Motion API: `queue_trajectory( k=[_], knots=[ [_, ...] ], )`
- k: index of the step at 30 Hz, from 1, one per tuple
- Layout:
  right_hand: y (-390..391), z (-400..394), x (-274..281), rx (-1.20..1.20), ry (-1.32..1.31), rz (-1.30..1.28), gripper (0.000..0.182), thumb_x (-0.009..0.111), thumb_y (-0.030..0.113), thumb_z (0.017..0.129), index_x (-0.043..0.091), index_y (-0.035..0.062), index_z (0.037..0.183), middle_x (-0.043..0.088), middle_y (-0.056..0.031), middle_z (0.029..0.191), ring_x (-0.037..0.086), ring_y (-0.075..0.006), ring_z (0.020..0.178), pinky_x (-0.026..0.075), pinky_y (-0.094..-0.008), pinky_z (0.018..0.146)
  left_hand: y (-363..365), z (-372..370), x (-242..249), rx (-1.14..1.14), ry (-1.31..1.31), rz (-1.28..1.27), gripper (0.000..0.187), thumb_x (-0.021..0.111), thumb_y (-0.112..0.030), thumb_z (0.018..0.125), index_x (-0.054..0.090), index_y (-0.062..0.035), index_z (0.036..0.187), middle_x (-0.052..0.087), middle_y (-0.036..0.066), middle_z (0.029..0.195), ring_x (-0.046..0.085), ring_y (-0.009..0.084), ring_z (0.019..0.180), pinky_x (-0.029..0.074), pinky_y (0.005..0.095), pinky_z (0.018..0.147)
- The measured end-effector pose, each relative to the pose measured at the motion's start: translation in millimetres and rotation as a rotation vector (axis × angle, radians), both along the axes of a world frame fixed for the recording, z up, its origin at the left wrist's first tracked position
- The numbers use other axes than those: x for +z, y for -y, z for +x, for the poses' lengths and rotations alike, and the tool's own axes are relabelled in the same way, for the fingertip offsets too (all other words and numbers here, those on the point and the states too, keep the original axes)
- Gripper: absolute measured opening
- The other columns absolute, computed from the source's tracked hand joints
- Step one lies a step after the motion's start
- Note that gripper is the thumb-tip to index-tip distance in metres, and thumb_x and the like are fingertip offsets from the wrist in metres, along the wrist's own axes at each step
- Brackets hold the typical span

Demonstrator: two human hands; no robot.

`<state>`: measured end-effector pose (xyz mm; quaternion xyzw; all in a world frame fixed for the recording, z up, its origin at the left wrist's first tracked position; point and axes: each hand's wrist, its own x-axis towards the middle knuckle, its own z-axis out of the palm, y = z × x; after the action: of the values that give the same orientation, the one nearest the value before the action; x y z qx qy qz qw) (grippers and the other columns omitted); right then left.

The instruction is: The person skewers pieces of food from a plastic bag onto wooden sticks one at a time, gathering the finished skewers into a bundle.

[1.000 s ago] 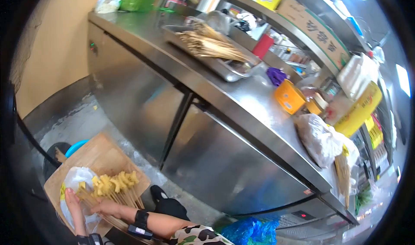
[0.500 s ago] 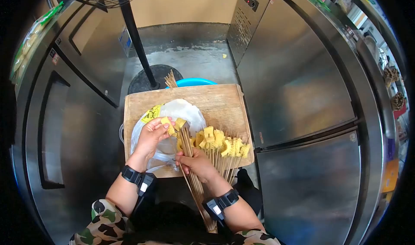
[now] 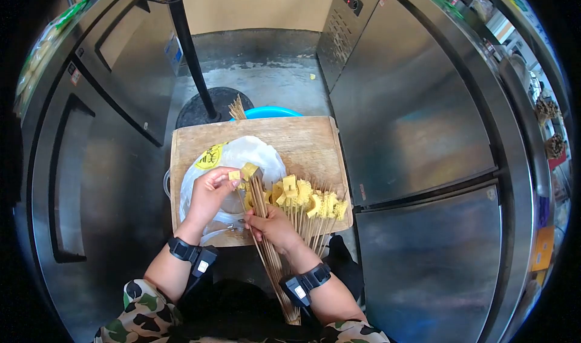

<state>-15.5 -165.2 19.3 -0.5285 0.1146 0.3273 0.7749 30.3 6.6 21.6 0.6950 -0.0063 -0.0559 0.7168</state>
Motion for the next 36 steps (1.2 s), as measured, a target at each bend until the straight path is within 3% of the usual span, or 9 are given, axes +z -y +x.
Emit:
queue_trajectory(
  k=[7,13,16,25,28,31,34,35,36],
  knots=[
    [-1,-1,7,-0.006,0.011,-0.011,0.007,0.06,0.007,0.085,0.055,0.0032,0.087,0.058,-0.004,0.069,0.046,-0.0068,0.047,0.038,-0.0198,0.043,10,-7,6,0.143,0.082,0.169,0.025,0.06,-0.004,0.084,0.057,-0.0014,0.109,0.066,0.006,0.087,0.06,0.0066,0.078,0.049,0.021,0.066],
    [0,-2,4,-0.017,0.016,-0.011,0.006,0.058,0.008,0.086,0.053,0.005,0.087,0.057,-0.004,0.07,0.046,-0.0059,0.047,0.037,-0.0192,0.042,0,1,7,0.063,-0.399,-0.258,0.025,0.057,-0.017,0.089,0.058,-0.0045,0.111,0.065,0.007,0.093,0.063,0.0121,0.082,0.05,0.0237,0.067],
    [1,-3,4,-0.022,0.014,-0.003,0.007,0.06,0.008,0.085,0.055,0.0041,0.087,0.058,-0.0037,0.069,0.046,-0.0064,0.047,0.038,-0.0198,0.044,-1,0,7,0.055,-0.47,-0.316,0.024,0.055,-0.022,0.09,0.06,-0.007,0.109,0.065,0.006,0.091,0.064,0.0134,0.082,0.051,0.0242,0.068],
    [-1,-2,9,-0.041,0.053,-0.019,0.006,0.059,0.007,0.086,0.055,0.0037,0.086,0.056,-0.0028,0.068,0.046,-0.0061,0.048,0.037,-0.0195,0.044,6,-22,3,-0.061,-0.562,-0.375,0.027,0.061,-0.017,0.087,0.057,-0.0023,0.109,0.063,0.008,0.093,0.064,0.0173,0.082,0.052,0.0279,0.073],
    [-8,-7,15,-0.121,0.123,-0.179,0.006,0.059,0.007,0.086,0.054,0.0029,0.085,0.055,-0.0022,0.067,0.049,-0.0075,0.049,0.04,-0.02,0.046,8,-21,-1,-0.048,-0.513,-0.337,0.025,0.06,-0.017,0.087,0.058,-0.0023,0.107,0.063,0.006,0.092,0.062,0.0147,0.079,0.052,0.027,0.072],
    [1,-8,30,-0.085,0.097,0.069,0.006,0.055,0.006,0.087,0.055,0.0002,0.089,0.059,-0.0075,0.075,0.059,-0.0132,0.06,0.049,-0.0239,0.055,14,-17,-7,-0.083,-0.475,-0.308,0.025,0.061,-0.02,0.087,0.06,-0.0035,0.105,0.063,0.003,0.092,0.059,0.0107,0.08,0.05,0.0255,0.071],
    [19,-6,42,0.015,-0.118,0.346,0.011,0.051,0.003,0.086,0.055,-0.0022,0.094,0.062,-0.014,0.087,0.065,-0.0228,0.076,0.055,-0.0336,0.071,22,-16,-11,-0.107,-0.448,-0.245,0.024,0.06,-0.022,0.088,0.061,-0.005,0.104,0.062,0.0,0.09,0.057,0.0084,0.077,0.049,0.0228,0.068],
    [23,-4,39,0.091,-0.146,0.436,0.014,0.051,0.003,0.085,0.059,-0.0026,0.096,0.061,-0.0199,0.103,0.063,-0.0258,0.094,0.051,-0.0377,0.085,23,-14,-13,-0.11,-0.446,-0.218,0.024,0.059,-0.022,0.088,0.061,-0.0046,0.104,0.062,0.0,0.089,0.057,0.0087,0.075,0.049,0.0225,0.067],
    [21,-3,36,0.09,-0.119,0.414,0.016,0.05,0.002,0.084,0.059,-0.0032,0.096,0.059,-0.0202,0.106,0.061,-0.0259,0.097,0.049,-0.0378,0.087,24,-12,-13,-0.117,-0.444,-0.187,0.024,0.059,-0.023,0.088,0.061,-0.0042,0.104,0.062,0.0,0.088,0.057,0.0091,0.074,0.049,0.0221,0.067]
  ],
)
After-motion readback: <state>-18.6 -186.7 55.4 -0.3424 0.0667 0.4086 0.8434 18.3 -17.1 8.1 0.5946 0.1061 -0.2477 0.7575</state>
